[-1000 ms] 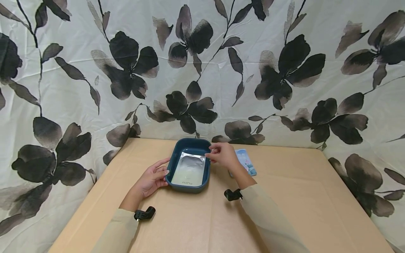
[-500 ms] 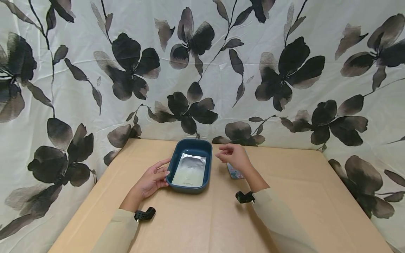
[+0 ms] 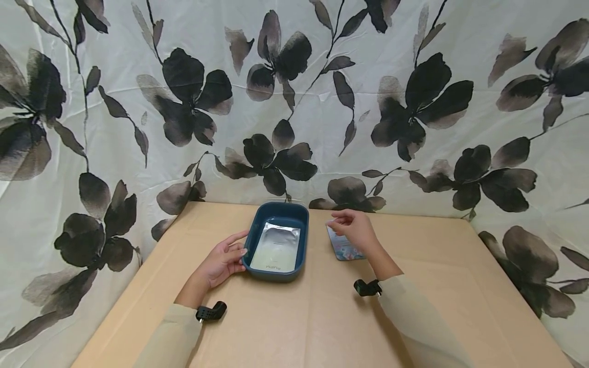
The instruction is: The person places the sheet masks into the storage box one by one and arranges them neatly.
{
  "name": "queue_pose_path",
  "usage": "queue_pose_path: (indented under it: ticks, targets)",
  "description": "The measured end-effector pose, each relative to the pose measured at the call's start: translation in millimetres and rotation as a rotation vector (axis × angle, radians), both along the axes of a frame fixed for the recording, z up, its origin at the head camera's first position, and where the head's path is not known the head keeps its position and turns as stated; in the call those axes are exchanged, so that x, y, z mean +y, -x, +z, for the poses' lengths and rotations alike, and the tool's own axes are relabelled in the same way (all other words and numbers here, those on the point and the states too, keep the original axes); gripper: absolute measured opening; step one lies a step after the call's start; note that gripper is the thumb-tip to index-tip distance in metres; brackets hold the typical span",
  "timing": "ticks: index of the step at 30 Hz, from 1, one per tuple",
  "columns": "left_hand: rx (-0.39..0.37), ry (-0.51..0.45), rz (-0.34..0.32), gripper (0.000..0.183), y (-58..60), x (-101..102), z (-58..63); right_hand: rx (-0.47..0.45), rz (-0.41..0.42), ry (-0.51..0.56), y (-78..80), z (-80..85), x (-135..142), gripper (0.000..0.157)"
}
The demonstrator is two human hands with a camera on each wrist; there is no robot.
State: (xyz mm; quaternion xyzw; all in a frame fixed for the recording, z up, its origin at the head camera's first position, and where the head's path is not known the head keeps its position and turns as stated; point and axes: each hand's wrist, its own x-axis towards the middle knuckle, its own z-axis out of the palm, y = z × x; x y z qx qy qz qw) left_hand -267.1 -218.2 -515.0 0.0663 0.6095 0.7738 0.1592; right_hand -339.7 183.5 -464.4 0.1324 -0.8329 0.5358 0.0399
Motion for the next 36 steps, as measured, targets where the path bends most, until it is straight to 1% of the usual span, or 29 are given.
queue_pose_path:
  ticks: [4,9,13,16,23,29,33,36]
  targets:
    - [0.004,-0.004,0.001,0.066,0.1,-0.9,0.4,0.01,-0.038,-0.026,9.0,-5.2,9.3,0.037]
    - [0.004,0.0,0.009,0.066,0.8,-0.1,1.6,0.043,-0.113,-0.079,21.5,-13.5,21.7,0.034]
    - [-0.01,-0.006,0.019,0.065,1.3,0.1,1.0,0.048,-0.138,-0.128,30.2,-18.6,29.0,0.036]
    - [-0.007,-0.004,0.014,0.065,1.3,0.1,0.3,0.018,-0.143,-0.137,36.1,-19.8,32.9,0.039]
    - [-0.004,-0.007,0.012,0.065,1.2,0.7,-0.3,-0.094,-0.168,-0.141,49.9,-24.0,43.3,0.042]
    - [-0.001,-0.019,0.007,0.064,1.6,0.2,-0.4,-0.16,-0.179,-0.138,55.9,-30.4,50.0,0.043]
    - [-0.003,-0.027,0.002,0.065,2.0,0.6,-0.9,-0.188,-0.197,-0.183,58.5,-34.4,53.3,0.046]
    - [0.0,-0.031,-0.005,0.065,2.4,0.5,-1.1,-0.223,-0.21,-0.194,61.0,-37.1,55.5,0.048]
